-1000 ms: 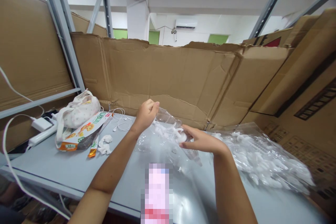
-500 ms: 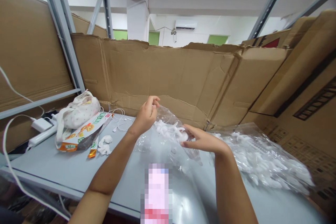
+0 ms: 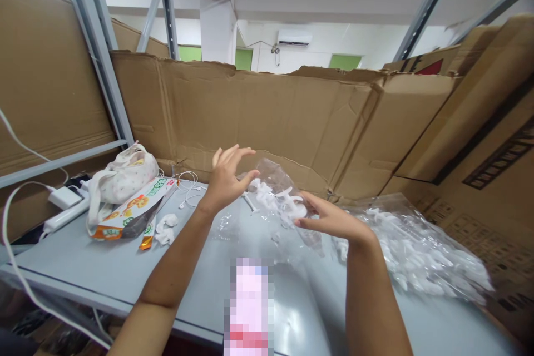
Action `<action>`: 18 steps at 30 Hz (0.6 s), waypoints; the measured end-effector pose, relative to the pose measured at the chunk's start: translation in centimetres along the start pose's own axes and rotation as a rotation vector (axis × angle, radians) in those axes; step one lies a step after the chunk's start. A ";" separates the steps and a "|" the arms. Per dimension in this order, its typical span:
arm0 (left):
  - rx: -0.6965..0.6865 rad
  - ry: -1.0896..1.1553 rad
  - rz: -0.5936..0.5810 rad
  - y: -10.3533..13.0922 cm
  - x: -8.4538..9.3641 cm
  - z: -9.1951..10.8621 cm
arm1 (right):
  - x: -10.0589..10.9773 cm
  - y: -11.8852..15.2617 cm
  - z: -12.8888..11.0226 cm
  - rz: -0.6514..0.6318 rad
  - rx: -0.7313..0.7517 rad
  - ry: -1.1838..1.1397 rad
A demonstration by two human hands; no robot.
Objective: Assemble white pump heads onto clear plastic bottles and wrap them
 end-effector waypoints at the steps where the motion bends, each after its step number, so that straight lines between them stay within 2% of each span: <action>1: 0.026 0.010 0.038 0.0 0.2 -0.3 | 0.2 0.1 0.0 0.012 -0.002 -0.007; 3: 0.102 0.077 0.087 0.0 0.4 -1.0 | 0.5 0.3 0.1 0.037 0.004 -0.032; 5: 0.195 0.206 0.040 0.0 0.0 -1.8 | 0.8 0.3 0.1 0.065 0.040 -0.081; 6: 0.234 0.281 -0.044 0.0 -0.6 -2.1 | 0.9 0.2 0.0 0.081 0.069 -0.116; 9: 0.270 0.461 -0.400 0.5 -2.9 -1.6 | 1.3 0.0 -0.2 0.156 0.157 -0.219; 11: 0.242 0.521 -0.525 0.9 -3.9 -0.7 | 1.5 -0.1 -0.4 0.215 0.193 -0.254; 18: 0.190 0.598 -0.404 1.2 -4.1 1.2 | 1.6 -0.2 -1.2 0.299 0.261 -0.261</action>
Point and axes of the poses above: each hand's wrist, its own y-axis away from the middle knuckle, its own x-axis out of the back of the hand, z = x × y, the point moved 6 cm from there along -y, towards the middle knuckle, and after that the axes turned 6 degrees about -y, right-handed, at the moved point
